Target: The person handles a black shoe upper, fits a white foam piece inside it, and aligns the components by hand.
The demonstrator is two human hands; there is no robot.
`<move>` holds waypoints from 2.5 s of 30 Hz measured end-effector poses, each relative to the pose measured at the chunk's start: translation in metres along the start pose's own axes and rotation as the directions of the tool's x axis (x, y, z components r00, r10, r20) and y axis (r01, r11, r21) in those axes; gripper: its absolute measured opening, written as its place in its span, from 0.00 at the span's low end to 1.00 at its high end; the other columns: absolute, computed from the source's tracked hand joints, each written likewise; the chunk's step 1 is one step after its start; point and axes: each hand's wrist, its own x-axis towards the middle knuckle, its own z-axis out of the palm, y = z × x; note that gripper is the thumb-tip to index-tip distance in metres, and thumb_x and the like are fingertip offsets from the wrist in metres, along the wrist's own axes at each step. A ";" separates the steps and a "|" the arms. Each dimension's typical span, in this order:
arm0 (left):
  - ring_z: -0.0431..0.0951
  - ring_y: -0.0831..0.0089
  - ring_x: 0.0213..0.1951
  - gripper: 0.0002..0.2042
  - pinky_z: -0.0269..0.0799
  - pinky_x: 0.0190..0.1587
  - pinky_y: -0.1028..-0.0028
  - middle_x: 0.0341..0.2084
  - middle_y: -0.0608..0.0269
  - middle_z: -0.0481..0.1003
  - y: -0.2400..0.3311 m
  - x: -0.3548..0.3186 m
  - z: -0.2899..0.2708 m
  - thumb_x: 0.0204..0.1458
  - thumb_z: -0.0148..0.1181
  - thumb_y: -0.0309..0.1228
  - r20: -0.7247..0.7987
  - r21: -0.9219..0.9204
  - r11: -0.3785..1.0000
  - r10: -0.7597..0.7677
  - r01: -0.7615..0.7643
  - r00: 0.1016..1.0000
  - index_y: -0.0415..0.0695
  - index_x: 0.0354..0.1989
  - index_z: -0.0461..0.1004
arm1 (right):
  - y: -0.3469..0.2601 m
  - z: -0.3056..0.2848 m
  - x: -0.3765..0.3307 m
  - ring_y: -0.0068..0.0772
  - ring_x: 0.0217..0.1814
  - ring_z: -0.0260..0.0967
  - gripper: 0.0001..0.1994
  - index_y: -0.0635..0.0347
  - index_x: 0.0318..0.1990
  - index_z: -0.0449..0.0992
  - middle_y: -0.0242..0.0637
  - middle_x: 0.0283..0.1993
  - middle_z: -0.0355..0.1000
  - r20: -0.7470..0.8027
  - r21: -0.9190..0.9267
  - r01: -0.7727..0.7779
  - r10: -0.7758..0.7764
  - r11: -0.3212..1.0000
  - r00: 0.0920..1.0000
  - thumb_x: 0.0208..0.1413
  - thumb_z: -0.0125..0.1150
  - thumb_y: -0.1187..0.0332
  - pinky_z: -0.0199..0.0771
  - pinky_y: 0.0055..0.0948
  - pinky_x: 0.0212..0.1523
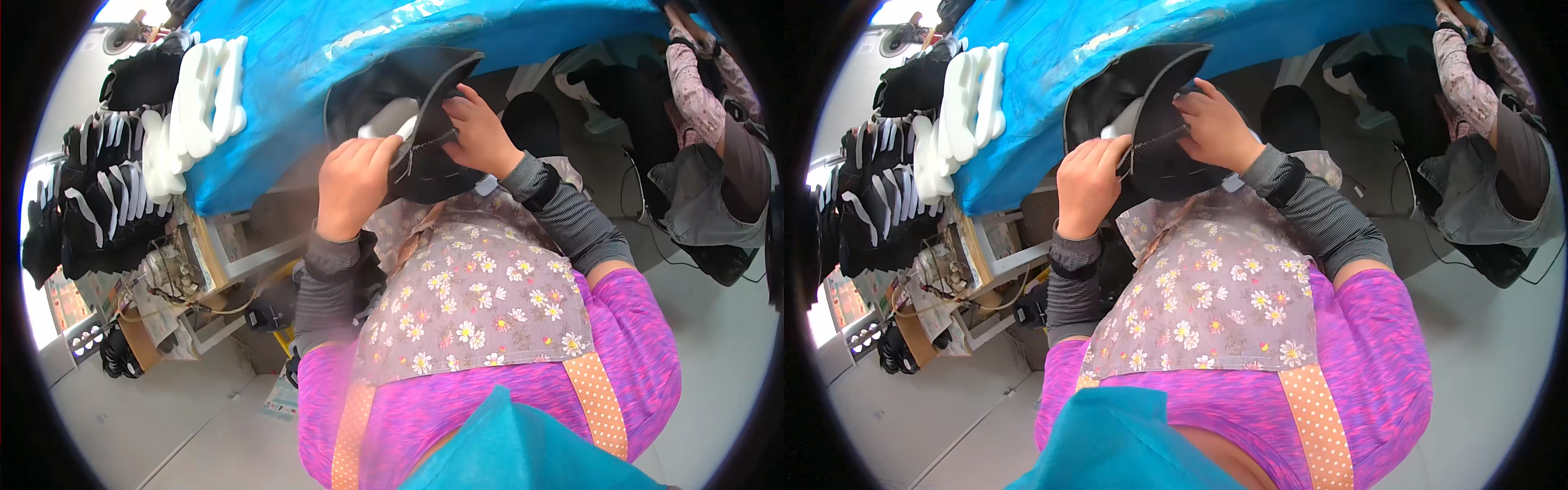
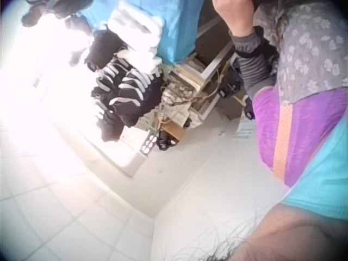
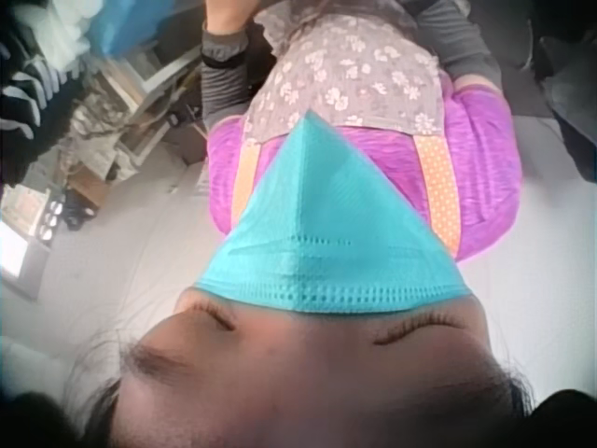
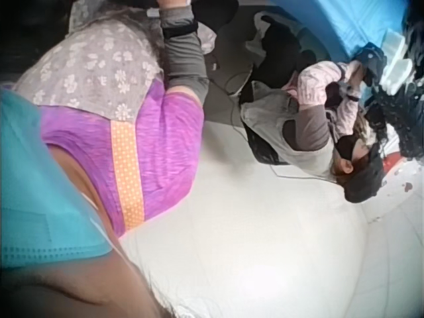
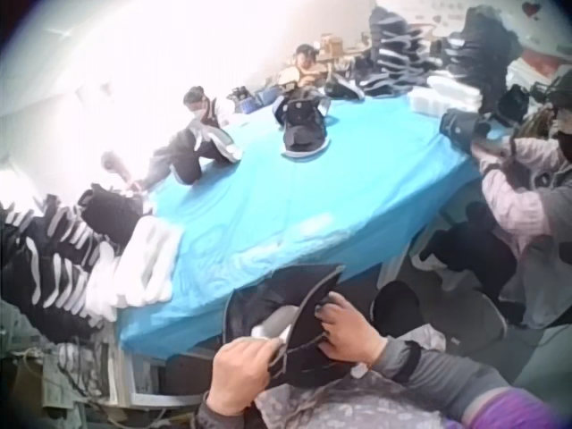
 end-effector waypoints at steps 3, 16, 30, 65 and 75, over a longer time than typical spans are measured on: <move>0.77 0.58 0.28 0.12 0.70 0.30 0.64 0.25 0.58 0.76 0.001 0.004 0.004 0.43 0.65 0.28 0.029 -0.006 0.992 -0.129 0.129 0.991 0.43 0.38 0.76 | 0.002 0.001 0.004 0.42 0.51 0.70 0.16 0.66 0.36 0.77 0.42 0.44 0.74 0.028 -0.044 0.011 -0.009 0.999 1.000 0.39 0.68 0.68 0.60 0.48 0.65; 0.81 0.68 0.27 0.20 0.73 0.33 0.70 0.23 0.52 0.80 -0.044 0.010 0.071 0.50 0.66 0.46 0.429 -0.458 0.483 -0.616 0.747 0.661 0.37 0.34 0.81 | 0.018 0.010 0.037 0.51 0.29 0.73 0.16 0.62 0.24 0.76 0.47 0.22 0.71 0.304 0.249 -0.431 0.353 0.867 0.885 0.50 0.65 0.57 0.72 0.40 0.31; 0.78 0.67 0.28 0.27 0.72 0.34 0.69 0.25 0.52 0.79 -0.076 0.005 0.116 0.47 0.66 0.50 0.585 -0.338 0.499 -0.553 0.798 0.593 0.31 0.35 0.79 | 0.053 0.050 0.036 0.47 0.25 0.73 0.13 0.68 0.29 0.79 0.51 0.24 0.73 0.443 0.086 -0.046 0.003 0.995 0.897 0.52 0.64 0.64 0.70 0.38 0.30; 0.79 0.77 0.28 0.17 0.72 0.33 0.72 0.24 0.58 0.81 -0.045 0.001 0.100 0.49 0.67 0.41 0.277 -0.754 0.355 -0.591 0.553 0.758 0.38 0.38 0.80 | 0.005 0.041 0.016 0.32 0.15 0.57 0.16 0.67 0.23 0.75 0.43 0.14 0.62 0.269 0.543 -0.630 0.595 0.556 0.757 0.54 0.63 0.61 0.59 0.32 0.22; 0.78 0.79 0.36 0.12 0.74 0.41 0.76 0.35 0.65 0.81 -0.047 0.001 0.117 0.52 0.65 0.29 0.439 -0.815 0.076 -0.566 0.575 0.697 0.36 0.43 0.79 | 0.008 0.029 0.030 0.29 0.17 0.58 0.14 0.72 0.24 0.75 0.49 0.15 0.64 0.380 0.494 -0.719 0.623 0.488 0.684 0.52 0.62 0.66 0.62 0.37 0.23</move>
